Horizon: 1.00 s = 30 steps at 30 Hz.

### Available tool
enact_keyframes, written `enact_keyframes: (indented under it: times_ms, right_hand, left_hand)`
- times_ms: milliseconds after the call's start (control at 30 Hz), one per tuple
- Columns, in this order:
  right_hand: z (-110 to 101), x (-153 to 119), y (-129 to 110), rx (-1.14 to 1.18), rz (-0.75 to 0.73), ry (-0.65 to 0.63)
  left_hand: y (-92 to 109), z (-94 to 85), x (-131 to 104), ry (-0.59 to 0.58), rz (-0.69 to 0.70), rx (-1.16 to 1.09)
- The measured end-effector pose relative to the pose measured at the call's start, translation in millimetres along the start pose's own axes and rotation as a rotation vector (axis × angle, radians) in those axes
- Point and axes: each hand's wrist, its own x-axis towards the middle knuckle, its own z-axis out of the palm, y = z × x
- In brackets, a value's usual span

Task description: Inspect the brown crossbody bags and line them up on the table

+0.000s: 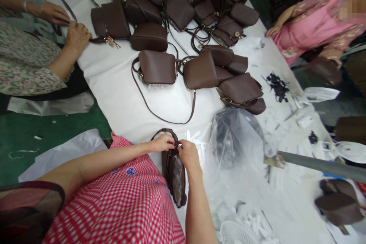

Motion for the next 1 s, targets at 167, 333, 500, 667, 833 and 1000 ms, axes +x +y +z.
enact_keyframes:
  times_ms: [167, 333, 500, 667, 833, 1000]
  right_hand:
    - [11.3, -10.1, -9.3, -0.152, 0.071, 0.059]
    - [16.0, -15.9, -5.6, -0.186, 0.014, 0.047]
    - [17.4, -18.1, 9.3, 0.006, -0.074, 0.029]
    - [17.3, -25.1, 18.5, 0.178, -0.159, 0.056]
    - [16.3, -25.1, 7.8, 0.195, -0.281, 0.222]
    - [23.2, -15.4, -9.6, 0.344, -0.338, 0.265]
  left_hand:
    - [-6.6, 4.0, 2.3, -0.051, -0.019, 0.014]
    - [-3.8, 3.4, 3.2, -0.11, 0.024, 0.086]
    - [10.1, -9.9, -2.4, -0.173, 0.105, 0.215]
    - [30.8, -31.7, -17.9, -0.169, 0.149, 0.345]
    - [52.1, -56.0, -28.4, -0.138, 0.169, 0.347]
    - [61.0, -62.7, -29.8, -0.075, 0.15, 0.245]
